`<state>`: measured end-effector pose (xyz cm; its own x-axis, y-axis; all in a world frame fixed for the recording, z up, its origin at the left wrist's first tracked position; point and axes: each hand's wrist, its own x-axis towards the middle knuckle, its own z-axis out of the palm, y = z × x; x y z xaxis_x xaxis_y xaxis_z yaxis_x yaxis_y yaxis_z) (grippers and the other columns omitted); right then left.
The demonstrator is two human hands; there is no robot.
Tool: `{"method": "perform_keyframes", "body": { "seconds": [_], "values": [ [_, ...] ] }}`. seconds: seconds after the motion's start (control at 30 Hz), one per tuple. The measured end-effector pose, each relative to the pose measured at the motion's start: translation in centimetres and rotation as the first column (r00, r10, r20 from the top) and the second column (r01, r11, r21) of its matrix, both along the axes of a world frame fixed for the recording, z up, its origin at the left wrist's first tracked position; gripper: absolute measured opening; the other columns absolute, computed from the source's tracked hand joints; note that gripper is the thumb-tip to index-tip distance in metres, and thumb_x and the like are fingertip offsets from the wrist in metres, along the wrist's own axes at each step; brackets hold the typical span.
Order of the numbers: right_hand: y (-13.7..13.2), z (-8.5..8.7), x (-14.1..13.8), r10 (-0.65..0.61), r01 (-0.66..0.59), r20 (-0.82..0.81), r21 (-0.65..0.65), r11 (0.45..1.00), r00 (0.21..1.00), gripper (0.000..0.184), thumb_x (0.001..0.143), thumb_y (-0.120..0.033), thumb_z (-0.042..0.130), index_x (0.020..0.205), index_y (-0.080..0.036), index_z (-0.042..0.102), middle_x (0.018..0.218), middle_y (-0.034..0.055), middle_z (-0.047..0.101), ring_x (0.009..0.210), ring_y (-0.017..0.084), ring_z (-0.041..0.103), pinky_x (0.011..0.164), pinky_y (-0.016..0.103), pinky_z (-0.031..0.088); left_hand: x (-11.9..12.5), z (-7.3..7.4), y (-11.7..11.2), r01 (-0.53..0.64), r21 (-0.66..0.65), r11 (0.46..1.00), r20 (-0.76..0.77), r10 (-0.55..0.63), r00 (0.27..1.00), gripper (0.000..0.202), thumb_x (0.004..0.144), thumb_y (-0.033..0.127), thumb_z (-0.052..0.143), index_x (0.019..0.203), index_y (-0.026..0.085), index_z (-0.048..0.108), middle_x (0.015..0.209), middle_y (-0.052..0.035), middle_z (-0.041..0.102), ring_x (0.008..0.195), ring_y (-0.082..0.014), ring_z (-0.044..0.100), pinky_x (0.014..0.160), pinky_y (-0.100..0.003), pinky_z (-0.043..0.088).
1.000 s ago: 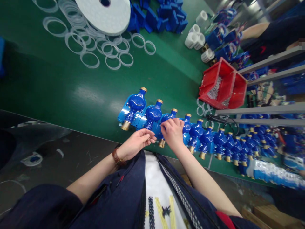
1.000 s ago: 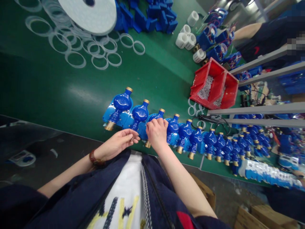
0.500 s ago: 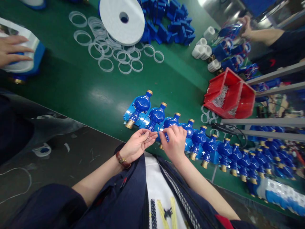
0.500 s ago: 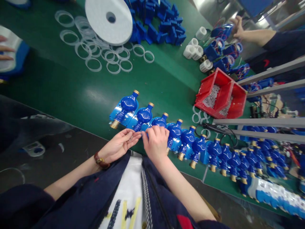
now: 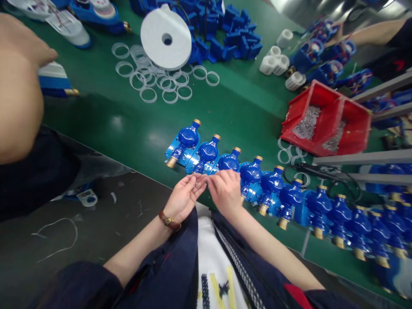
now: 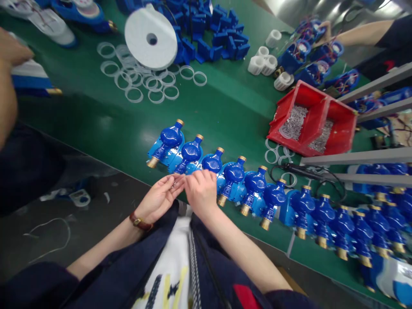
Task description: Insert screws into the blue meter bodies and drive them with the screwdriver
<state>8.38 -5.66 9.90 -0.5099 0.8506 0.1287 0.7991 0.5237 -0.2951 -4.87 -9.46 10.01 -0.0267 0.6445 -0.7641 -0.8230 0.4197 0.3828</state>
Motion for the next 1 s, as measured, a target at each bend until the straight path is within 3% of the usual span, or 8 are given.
{"method": "perform_keyframes", "body": {
  "seconds": [0.1,0.23,0.43,0.57,0.7,0.83,0.9,1.0],
  "values": [
    [2.8,-2.0,-0.1,-0.082,0.084,0.169,-0.004,0.996,0.982,0.024,0.089,-0.022,0.045,0.073,-0.019,0.062,0.082,0.0066,0.06,0.087,0.022,0.041,0.08,0.04,0.025,-1.1,-0.1,-0.3,-0.007,-0.029,1.0,-0.031,0.006,1.0,0.012,0.089,0.01,0.047,0.087,0.013,0.059,0.087,-0.0054,0.069,0.076,-0.0085,0.065,0.077,-0.023,0.053],
    [4.8,-3.9,-0.8,-0.031,0.05,0.339,-0.047,0.998,0.94,0.022,0.084,-0.011,0.045,0.074,-0.016,0.064,0.087,0.01,0.059,0.09,0.024,0.039,0.081,0.044,0.023,-3.0,0.4,0.2,0.079,0.003,0.997,0.018,-0.079,0.997,0.011,0.088,0.008,0.049,0.08,0.015,0.053,0.091,-0.0069,0.068,0.078,-0.0086,0.064,0.077,-0.023,0.052],
    [4.5,-4.3,-0.9,-0.108,0.146,0.408,-0.065,0.987,0.906,0.02,0.086,-0.023,0.05,0.073,-0.017,0.064,0.088,0.0088,0.058,0.092,0.024,0.04,0.082,0.044,0.024,-6.5,1.1,2.3,0.257,0.07,0.964,0.197,-0.266,0.944,0.007,0.082,0.012,0.06,0.078,0.013,0.055,0.078,-0.0014,0.063,0.062,-0.004,0.057,0.068,-0.019,0.052],
    [3.6,-3.5,-1.1,-0.218,0.259,0.408,-0.048,0.965,0.887,0.022,0.084,-0.034,0.056,0.074,-0.016,0.063,0.089,0.0084,0.061,0.092,0.025,0.044,0.083,0.044,0.027,-8.6,0.7,3.4,0.382,0.089,0.92,0.216,-0.392,0.894,0.02,0.069,0.017,0.075,0.074,0.012,0.057,0.065,0.0024,0.059,0.051,-0.0014,0.05,0.058,-0.015,0.049],
    [1.5,-0.2,-3.8,-0.435,0.442,0.116,-0.039,0.896,0.893,0.023,0.088,-0.032,0.049,0.08,-0.017,0.064,0.089,0.0081,0.063,0.088,0.022,0.051,0.081,0.041,0.035,-9.9,0.3,4.2,0.501,0.113,0.858,0.093,-0.511,0.854,0.033,0.058,0.026,0.083,0.07,0.012,0.056,0.063,-0.0012,0.064,0.052,-0.0043,0.055,0.054,-0.015,0.047],
    [-0.3,2.6,-8.2,-0.357,0.244,-0.344,-0.332,0.911,0.868,0.016,0.087,-0.026,0.052,0.093,-0.02,0.065,0.085,0.0034,0.066,0.081,0.015,0.057,0.074,0.03,0.045,-10.8,0.0,4.8,0.593,0.145,0.792,-0.002,-0.599,0.801,0.037,0.057,0.033,0.083,0.068,0.013,0.054,0.06,-0.001,0.064,0.05,-0.0059,0.057,0.053,-0.015,0.048],
    [-0.7,3.0,-9.8,-0.397,0.228,-0.395,-0.41,0.883,0.829,0.012,0.086,-0.024,0.054,0.087,-0.02,0.065,0.078,0.0014,0.066,0.075,0.013,0.058,0.071,0.028,0.045,-11.1,-0.1,5.0,0.618,0.155,0.77,-0.031,-0.622,0.783,0.037,0.056,0.035,0.082,0.067,0.013,0.054,0.059,0.0003,0.063,0.051,-0.0065,0.058,0.053,-0.016,0.048],
    [-1.2,3.0,-11.0,-0.498,0.374,-0.31,-0.381,0.845,0.81,0.008,0.084,-0.025,0.057,0.082,-0.02,0.063,0.076,0.0011,0.064,0.075,0.014,0.056,0.07,0.03,0.043,-11.3,-0.4,5.1,0.634,0.124,0.763,-0.059,-0.632,0.773,0.036,0.057,0.036,0.081,0.071,0.013,0.058,0.061,0.0006,0.063,0.053,-0.0072,0.059,0.058,-0.019,0.051]
  ]
}}
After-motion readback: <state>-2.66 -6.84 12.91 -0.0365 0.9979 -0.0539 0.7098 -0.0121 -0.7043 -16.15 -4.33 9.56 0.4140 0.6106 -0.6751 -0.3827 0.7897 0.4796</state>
